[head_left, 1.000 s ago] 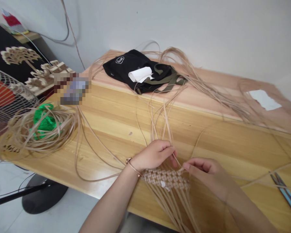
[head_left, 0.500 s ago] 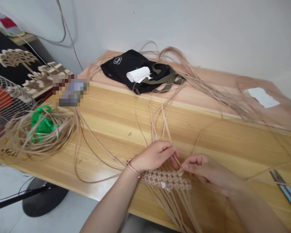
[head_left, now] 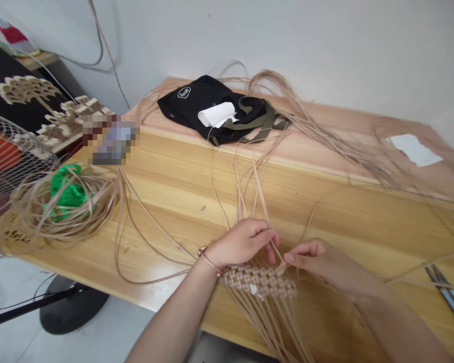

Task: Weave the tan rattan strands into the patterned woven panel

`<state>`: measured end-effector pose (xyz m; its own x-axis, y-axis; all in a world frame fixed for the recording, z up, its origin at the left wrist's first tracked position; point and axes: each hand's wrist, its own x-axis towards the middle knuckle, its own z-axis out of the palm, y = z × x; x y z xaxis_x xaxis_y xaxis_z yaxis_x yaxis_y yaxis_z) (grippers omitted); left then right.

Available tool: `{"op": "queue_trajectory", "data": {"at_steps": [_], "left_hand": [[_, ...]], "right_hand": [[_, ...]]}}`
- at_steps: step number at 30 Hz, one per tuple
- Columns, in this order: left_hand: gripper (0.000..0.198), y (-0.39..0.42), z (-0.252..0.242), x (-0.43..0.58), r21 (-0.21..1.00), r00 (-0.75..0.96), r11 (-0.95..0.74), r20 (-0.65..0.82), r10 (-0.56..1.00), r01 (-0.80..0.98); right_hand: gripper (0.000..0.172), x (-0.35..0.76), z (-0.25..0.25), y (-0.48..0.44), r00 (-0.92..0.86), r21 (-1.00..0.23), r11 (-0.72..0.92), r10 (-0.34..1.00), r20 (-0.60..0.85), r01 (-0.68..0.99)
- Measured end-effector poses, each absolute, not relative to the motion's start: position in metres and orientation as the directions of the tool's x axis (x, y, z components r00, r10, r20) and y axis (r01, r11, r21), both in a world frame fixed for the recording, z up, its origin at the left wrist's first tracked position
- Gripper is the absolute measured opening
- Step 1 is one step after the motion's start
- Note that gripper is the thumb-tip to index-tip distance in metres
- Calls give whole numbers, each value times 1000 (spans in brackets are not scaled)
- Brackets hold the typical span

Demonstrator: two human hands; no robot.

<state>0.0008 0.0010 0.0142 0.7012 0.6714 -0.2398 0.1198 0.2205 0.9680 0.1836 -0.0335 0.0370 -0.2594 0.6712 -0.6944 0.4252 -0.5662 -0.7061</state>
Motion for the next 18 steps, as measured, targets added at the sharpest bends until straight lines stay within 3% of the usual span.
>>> {"op": "queue_trajectory", "data": {"at_steps": [6, 11, 18], "left_hand": [[29, 2, 17, 0, 994, 666, 83, -107, 739, 67], [30, 2, 19, -1, 940, 704, 315, -137, 697, -128], [31, 1, 17, 0, 901, 637, 402, -213, 741, -166]], "right_hand": [[24, 187, 40, -34, -308, -734, -460, 697, -647, 499], [30, 195, 37, -41, -333, -730, -414, 692, -640, 544], [30, 207, 44, -50, -285, -686, -273, 760, -583, 675]]}}
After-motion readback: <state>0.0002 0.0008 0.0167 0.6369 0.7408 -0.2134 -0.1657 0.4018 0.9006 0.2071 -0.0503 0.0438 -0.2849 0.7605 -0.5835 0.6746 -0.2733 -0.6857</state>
